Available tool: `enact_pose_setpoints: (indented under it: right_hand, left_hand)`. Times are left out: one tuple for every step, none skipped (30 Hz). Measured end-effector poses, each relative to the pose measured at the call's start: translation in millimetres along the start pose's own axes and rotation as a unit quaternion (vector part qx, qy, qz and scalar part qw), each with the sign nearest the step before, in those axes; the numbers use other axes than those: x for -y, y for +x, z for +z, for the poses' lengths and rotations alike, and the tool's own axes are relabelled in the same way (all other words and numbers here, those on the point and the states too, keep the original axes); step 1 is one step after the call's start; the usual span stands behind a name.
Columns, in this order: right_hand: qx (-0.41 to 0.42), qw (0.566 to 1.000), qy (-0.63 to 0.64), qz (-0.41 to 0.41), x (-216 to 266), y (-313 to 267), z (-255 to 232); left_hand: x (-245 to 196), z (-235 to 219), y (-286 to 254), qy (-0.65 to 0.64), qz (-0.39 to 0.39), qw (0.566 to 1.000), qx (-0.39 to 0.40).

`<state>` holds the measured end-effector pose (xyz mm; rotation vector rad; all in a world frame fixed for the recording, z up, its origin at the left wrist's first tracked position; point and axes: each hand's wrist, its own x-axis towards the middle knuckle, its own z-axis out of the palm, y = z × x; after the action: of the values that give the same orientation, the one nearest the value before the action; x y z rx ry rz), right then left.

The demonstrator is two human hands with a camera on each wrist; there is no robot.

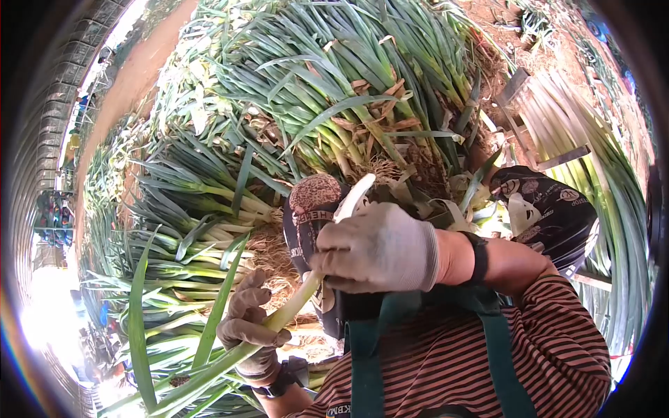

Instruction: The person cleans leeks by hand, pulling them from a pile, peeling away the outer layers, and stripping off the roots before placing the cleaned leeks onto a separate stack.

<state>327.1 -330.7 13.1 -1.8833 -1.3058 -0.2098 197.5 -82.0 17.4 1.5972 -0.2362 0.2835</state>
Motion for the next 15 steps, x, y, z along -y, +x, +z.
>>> enact_pose_setpoints:
  right_hand:
    - [0.010,1.000,-0.003,-0.011,4.4,3.6,1.9]
    - [0.020,1.000,-0.007,-0.023,9.5,7.6,1.0]
    - [0.031,0.999,-0.011,-0.034,14.1,11.5,0.5]
    - [0.033,0.998,-0.021,-0.041,18.2,14.9,1.1]
    - [0.036,0.998,-0.032,-0.047,22.1,18.1,2.1]
    - [0.039,0.997,-0.043,-0.054,25.6,20.8,3.7]
    - [0.043,0.996,-0.066,-0.045,28.7,22.7,6.2]
    - [0.051,0.996,-0.065,-0.045,29.6,24.9,7.2]
    - [0.059,0.995,-0.063,-0.045,30.4,27.0,8.0]
    - [0.067,0.995,-0.062,-0.044,31.3,28.7,8.5]
    - [0.085,0.991,-0.091,-0.042,35.0,31.0,6.2]
    - [0.103,0.987,-0.120,-0.040,41.1,33.8,2.1]
    - [0.121,0.981,-0.148,-0.038,46.0,35.1,0.6]
    - [0.108,0.980,-0.164,-0.027,51.3,34.3,3.4]
    - [0.095,0.979,-0.180,-0.017,58.2,33.0,7.3]
  left_hand:
    - [-0.7,0.7,0.3,0.002,0.006,1.000,-0.002]
    - [-0.7,2.5,0.6,0.002,0.012,1.000,-0.003]
    - [-9.6,12.3,1.9,0.007,-0.016,0.998,-0.060]
    - [-10.5,14.4,1.0,0.008,-0.013,0.997,-0.070]
    - [-10.7,15.4,0.2,0.009,-0.010,0.997,-0.079]
    - [-11.2,16.3,-0.4,0.009,-0.008,0.996,-0.088]
    - [-12.7,17.9,-0.1,0.019,-0.006,0.995,-0.094]
    - [-14.8,19.6,1.0,0.028,-0.005,0.995,-0.099]
    - [-15.7,20.3,1.3,0.038,-0.004,0.994,-0.105]
    - [-15.8,19.8,0.4,0.043,-0.006,0.993,-0.110]
    - [-15.8,19.2,-0.6,0.049,-0.008,0.992,-0.113]
    - [-15.6,18.8,-1.3,0.054,-0.010,0.992,-0.117]
    - [-15.6,19.6,-1.8,0.047,-0.014,0.991,-0.126]
    - [-15.7,21.2,-1.8,0.040,-0.018,0.990,-0.135]
    - [-15.7,22.0,-1.8,0.033,-0.022,0.989,-0.143]
